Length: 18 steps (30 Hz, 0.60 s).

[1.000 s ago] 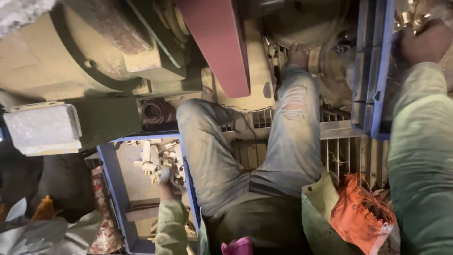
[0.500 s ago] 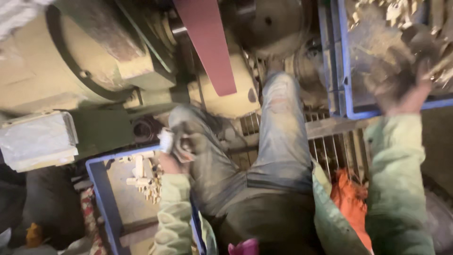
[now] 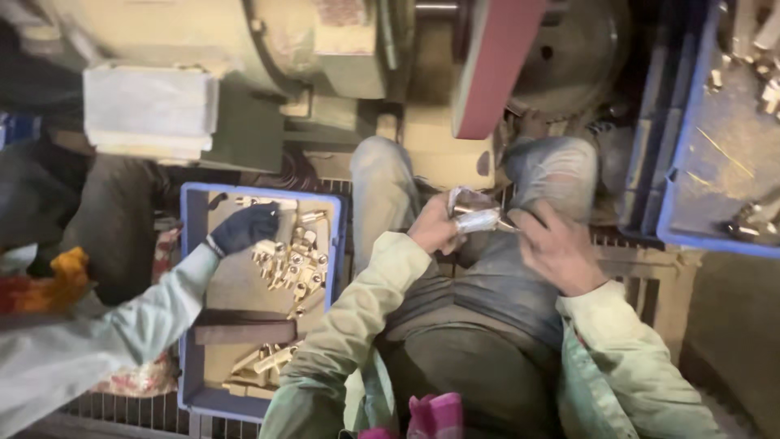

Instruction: The person sits on the floor and repeatedly presses small brass-colored metal parts against a moving belt sander. They handle the parts one at a time, rotating them to sand different surfaces, and place finished pieces into a blue bin.

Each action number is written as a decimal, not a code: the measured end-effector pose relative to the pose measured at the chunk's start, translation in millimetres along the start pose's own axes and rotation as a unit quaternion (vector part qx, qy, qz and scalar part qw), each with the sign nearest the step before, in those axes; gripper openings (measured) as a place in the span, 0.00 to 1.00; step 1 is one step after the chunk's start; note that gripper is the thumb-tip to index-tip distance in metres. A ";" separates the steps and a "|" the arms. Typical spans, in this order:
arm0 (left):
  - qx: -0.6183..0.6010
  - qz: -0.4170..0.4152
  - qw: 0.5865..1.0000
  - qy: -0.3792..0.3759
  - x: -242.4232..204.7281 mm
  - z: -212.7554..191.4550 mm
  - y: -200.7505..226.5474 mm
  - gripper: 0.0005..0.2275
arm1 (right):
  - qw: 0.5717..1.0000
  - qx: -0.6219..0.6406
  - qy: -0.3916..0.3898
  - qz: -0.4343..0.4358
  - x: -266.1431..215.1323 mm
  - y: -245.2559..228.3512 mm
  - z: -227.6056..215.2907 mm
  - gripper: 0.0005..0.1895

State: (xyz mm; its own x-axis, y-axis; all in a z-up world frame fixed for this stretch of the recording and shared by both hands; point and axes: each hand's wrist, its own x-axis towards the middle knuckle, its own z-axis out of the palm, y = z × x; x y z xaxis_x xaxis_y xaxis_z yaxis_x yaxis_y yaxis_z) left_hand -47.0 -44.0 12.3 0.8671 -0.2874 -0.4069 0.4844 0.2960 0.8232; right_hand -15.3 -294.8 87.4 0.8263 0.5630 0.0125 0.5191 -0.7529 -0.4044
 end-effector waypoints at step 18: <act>0.168 -0.050 0.984 0.029 84.6 -46.7 45.0 0.16 | 0.999 0.025 0.034 -0.027 116.4 80.2 60.1 0.07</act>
State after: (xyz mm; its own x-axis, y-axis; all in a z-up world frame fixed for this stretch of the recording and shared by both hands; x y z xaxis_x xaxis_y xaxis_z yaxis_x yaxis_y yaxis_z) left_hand 53.5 -12.4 -3.6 0.8266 -0.2436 -0.5073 0.5109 -0.0529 0.8580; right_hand 109.4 -269.2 1.4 0.8117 0.5759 0.0974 0.5527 -0.7034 -0.4469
